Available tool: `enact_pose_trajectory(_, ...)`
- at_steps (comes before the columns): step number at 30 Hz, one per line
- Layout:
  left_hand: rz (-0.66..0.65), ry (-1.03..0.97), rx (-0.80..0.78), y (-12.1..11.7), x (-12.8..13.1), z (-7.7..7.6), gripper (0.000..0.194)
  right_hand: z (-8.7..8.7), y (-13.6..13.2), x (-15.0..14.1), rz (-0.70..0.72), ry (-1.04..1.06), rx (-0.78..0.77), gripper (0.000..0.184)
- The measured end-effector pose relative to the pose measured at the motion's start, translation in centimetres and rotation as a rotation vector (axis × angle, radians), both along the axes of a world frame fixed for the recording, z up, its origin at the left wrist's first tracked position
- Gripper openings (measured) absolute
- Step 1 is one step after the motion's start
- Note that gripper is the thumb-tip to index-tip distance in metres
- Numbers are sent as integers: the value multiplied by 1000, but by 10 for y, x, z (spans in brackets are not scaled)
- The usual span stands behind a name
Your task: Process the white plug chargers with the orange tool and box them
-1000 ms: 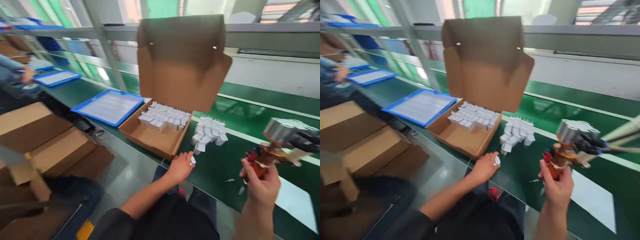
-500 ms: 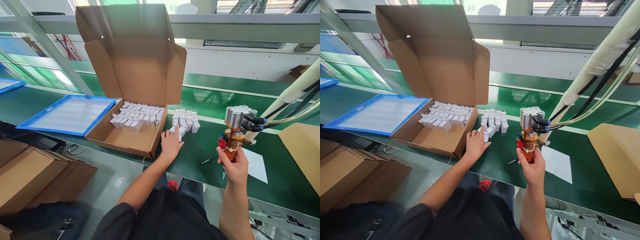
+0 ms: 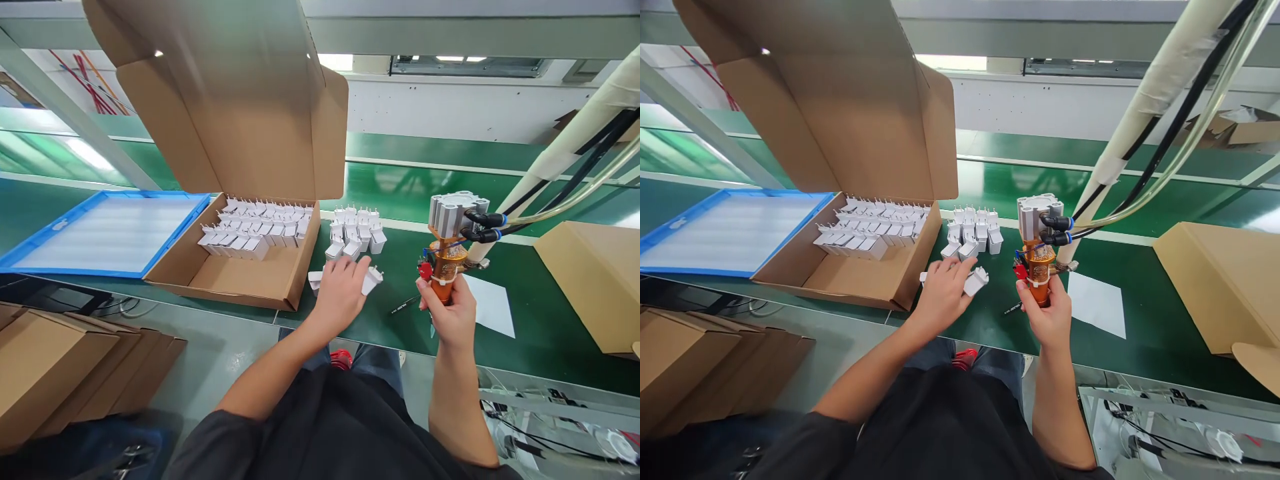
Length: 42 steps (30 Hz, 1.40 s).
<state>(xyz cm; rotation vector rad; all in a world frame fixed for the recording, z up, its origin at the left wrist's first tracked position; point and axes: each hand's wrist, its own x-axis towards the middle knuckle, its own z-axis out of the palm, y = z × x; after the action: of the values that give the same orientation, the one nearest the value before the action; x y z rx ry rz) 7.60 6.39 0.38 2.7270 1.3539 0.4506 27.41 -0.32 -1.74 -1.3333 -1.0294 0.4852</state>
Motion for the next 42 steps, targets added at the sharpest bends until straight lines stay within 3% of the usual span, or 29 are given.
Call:
enact_pose_trajectory(3,-77,-63,-176,-21,-12,-12,52,2,0,-4,0,17,4,25)
enact_pose_trajectory(6,-67,-183,-341,-32,-29,-36,52,4,0,-8,17,39,16,25)
enact_pose_trajectory(9,-49,-408,-452,-34,-41,-58,56,6,2,-13,30,55,24,25)
enact_pose_trajectory(13,12,-758,-593,-33,-42,-75,51,8,6,-21,56,75,27,25)
enact_pose_trajectory(16,45,-882,-589,-33,-41,-82,39,10,9,-27,131,113,43,29)
enact_pose_trajectory(19,-6,-784,-437,-37,-40,-87,29,13,12,-36,199,180,46,33)
enact_pose_trajectory(23,-28,-509,-332,-43,-33,-92,43,18,17,-52,254,234,41,39)
enact_pose_trajectory(27,17,-357,-302,-48,-32,-91,31,25,23,-74,296,197,47,41)
enact_pose_trajectory(33,57,-385,-352,-55,-53,-79,31,34,31,-105,262,72,68,43)
enact_pose_trajectory(42,56,-627,-445,-56,-63,-65,33,38,36,-127,121,-83,151,40)
